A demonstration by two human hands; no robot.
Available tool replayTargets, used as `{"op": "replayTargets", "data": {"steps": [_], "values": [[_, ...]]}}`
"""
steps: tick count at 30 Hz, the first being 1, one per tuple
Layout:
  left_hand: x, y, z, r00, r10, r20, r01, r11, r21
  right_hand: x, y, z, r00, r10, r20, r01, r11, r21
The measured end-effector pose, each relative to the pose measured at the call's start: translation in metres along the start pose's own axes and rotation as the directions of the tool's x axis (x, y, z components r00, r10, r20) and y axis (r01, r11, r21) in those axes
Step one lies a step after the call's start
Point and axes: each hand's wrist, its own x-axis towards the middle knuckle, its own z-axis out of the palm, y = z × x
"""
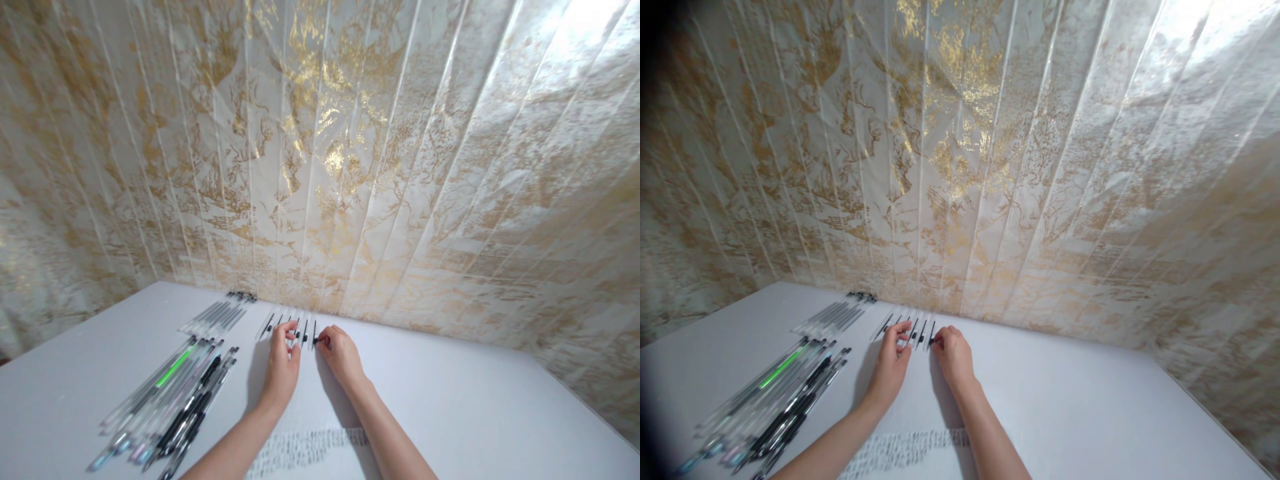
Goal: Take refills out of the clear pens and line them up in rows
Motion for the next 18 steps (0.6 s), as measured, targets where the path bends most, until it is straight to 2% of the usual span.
{"op": "replayTargets", "data": {"steps": [18], "values": [[-0.0005, -0.0008, -0.0004, 1.0, -0.013, 0.011, 0.013, 1.0, 0.017, -0.0022, -0.0048, -0.0014, 1.0, 0.01, -0.022, -0.009, 0.998, 0.055]]}}
